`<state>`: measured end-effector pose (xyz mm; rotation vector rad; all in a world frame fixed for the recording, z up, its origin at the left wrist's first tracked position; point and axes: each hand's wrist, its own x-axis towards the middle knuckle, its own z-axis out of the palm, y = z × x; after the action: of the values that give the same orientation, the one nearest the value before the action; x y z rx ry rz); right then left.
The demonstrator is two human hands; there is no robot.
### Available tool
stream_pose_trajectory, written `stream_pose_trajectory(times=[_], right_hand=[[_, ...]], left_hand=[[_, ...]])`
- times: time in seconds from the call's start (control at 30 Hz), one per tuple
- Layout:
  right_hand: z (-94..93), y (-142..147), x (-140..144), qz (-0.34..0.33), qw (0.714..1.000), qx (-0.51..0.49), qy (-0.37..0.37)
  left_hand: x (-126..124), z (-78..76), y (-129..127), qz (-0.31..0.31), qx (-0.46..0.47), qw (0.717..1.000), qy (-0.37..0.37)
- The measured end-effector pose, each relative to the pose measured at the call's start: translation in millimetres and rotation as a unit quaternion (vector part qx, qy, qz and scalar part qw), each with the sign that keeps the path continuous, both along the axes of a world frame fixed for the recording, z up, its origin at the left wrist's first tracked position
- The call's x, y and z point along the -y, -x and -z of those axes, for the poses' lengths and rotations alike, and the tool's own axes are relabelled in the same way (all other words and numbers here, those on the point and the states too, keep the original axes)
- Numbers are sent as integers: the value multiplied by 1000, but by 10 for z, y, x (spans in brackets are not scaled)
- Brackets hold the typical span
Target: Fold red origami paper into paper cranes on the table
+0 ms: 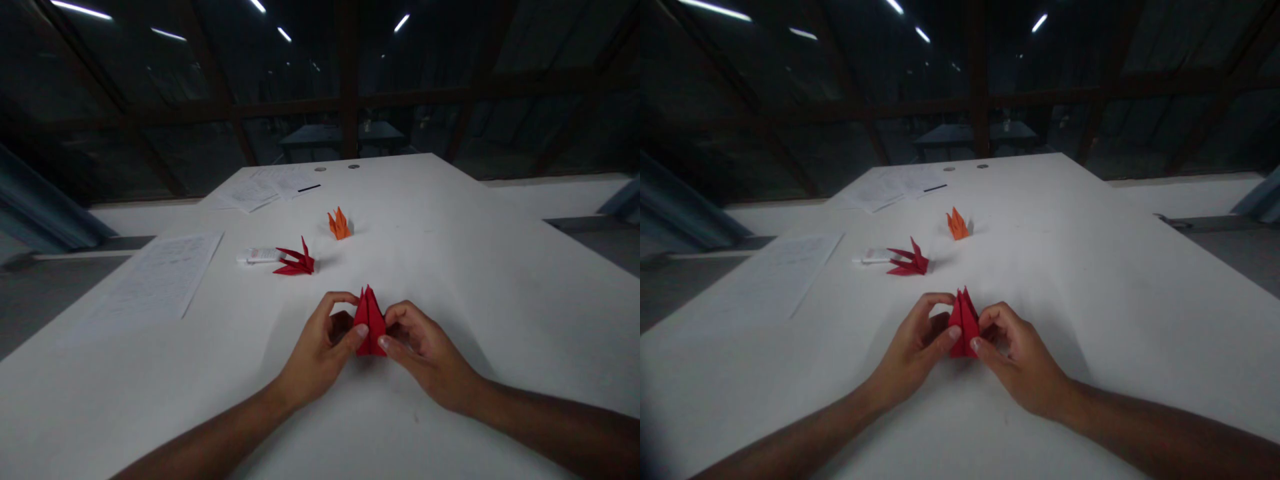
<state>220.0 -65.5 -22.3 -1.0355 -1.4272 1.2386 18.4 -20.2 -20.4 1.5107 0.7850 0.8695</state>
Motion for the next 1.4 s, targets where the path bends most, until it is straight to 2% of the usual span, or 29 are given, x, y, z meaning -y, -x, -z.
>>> stream_pose_trajectory(times=[0.13, 0.23, 0.43, 0.57, 0.7, 0.9, 1.17, 1.4], right_hand=[[23, 0, -3, -2, 1000, -1, 7], [19, -6, -2, -9, 1000, 16, -8], [-12, -19, 22, 3, 998, 48, -37], [-3, -35, -4, 31, 996, 47, -70], [22, -87, -82, 65, 991, 63, -97], [-26, -181, -144, 42, 981, 98, -161], [-77, -220, -151, 68, 969, 120, -204], [-98, -254, -189, 48, 951, 140, -273]], left_hand=[[-30, -17, -7, 11, 43, 999, 18], [-53, -9, -22, 33, 68, 997, 35], [-70, 37, -23, 33, 92, 993, 68], [-60, 26, -20, 27, 69, 995, 66], [-49, -5, -22, 47, 36, 997, 47], [-54, -13, -15, 65, 6, 997, 39], [-51, -35, -14, 72, 5, 996, 59], [-52, -35, -25, 82, -12, 995, 54]])
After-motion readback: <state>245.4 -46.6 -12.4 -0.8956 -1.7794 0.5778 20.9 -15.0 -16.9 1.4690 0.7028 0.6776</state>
